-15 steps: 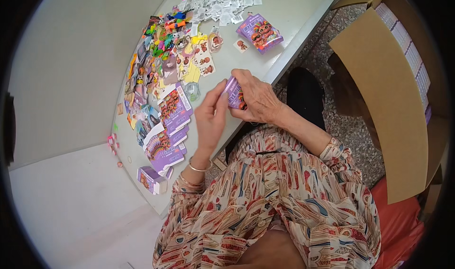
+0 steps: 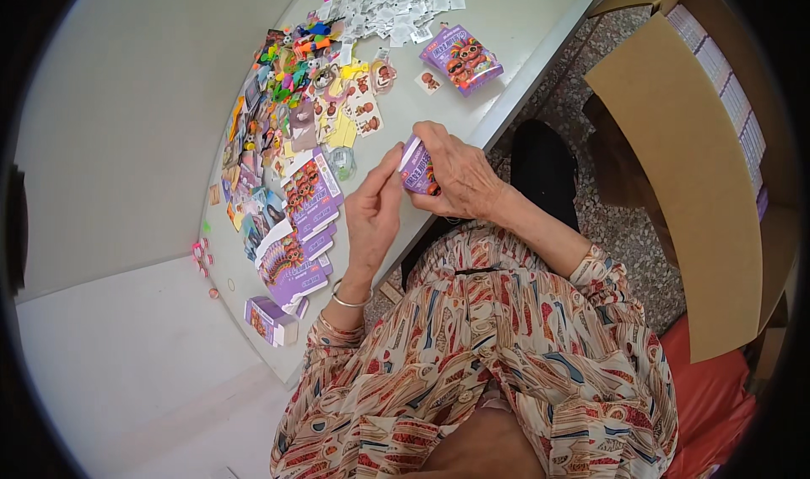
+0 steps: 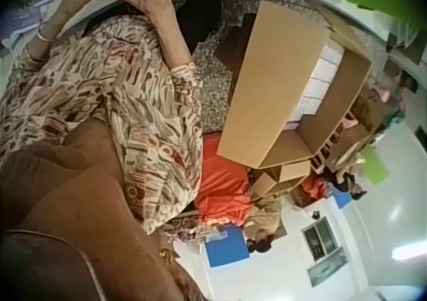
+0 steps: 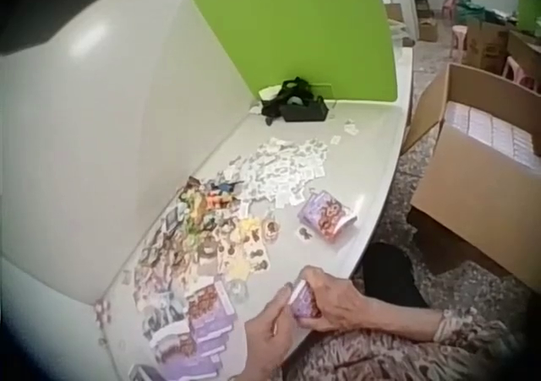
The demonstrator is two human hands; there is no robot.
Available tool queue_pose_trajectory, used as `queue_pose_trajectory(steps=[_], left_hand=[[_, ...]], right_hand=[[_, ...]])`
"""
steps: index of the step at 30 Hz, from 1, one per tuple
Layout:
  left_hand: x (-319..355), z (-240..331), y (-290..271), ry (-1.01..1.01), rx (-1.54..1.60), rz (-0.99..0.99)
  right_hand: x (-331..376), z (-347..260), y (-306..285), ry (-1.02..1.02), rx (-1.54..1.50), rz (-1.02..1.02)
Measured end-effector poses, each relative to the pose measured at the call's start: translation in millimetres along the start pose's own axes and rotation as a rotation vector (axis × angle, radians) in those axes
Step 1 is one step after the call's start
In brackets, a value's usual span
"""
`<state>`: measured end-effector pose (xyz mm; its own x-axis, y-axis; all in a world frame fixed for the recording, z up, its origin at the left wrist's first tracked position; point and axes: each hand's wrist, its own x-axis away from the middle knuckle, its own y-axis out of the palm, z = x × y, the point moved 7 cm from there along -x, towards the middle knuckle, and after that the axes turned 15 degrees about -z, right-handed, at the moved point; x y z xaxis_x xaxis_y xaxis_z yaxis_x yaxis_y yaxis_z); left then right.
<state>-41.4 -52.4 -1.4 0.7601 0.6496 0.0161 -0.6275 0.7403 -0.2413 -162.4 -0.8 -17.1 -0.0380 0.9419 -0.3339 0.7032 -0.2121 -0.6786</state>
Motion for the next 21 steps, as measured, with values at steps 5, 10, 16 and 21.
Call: queue_pose_trajectory(steps=[5,10,16,21], left_hand=[[2.9,-5.5,-6.3,0.014,0.208,0.031],[-6.8,-24.1,-12.5,-0.250,0.659,-0.086],[-4.2,-34.1,-9.7,-0.267,0.782,-0.062],[-0.5,-43.0,-6.3,-0.295,0.847,-0.059]], right_hand=[[-0.2,-4.1,-0.8,-0.042,-0.062,0.000],[1.6,-0.8,-0.9,-0.053,-0.059,-0.028],[2.1,-0.3,-0.6,-0.055,-0.049,-0.043],[3.7,1.1,0.7,-0.088,-0.055,-0.026]])
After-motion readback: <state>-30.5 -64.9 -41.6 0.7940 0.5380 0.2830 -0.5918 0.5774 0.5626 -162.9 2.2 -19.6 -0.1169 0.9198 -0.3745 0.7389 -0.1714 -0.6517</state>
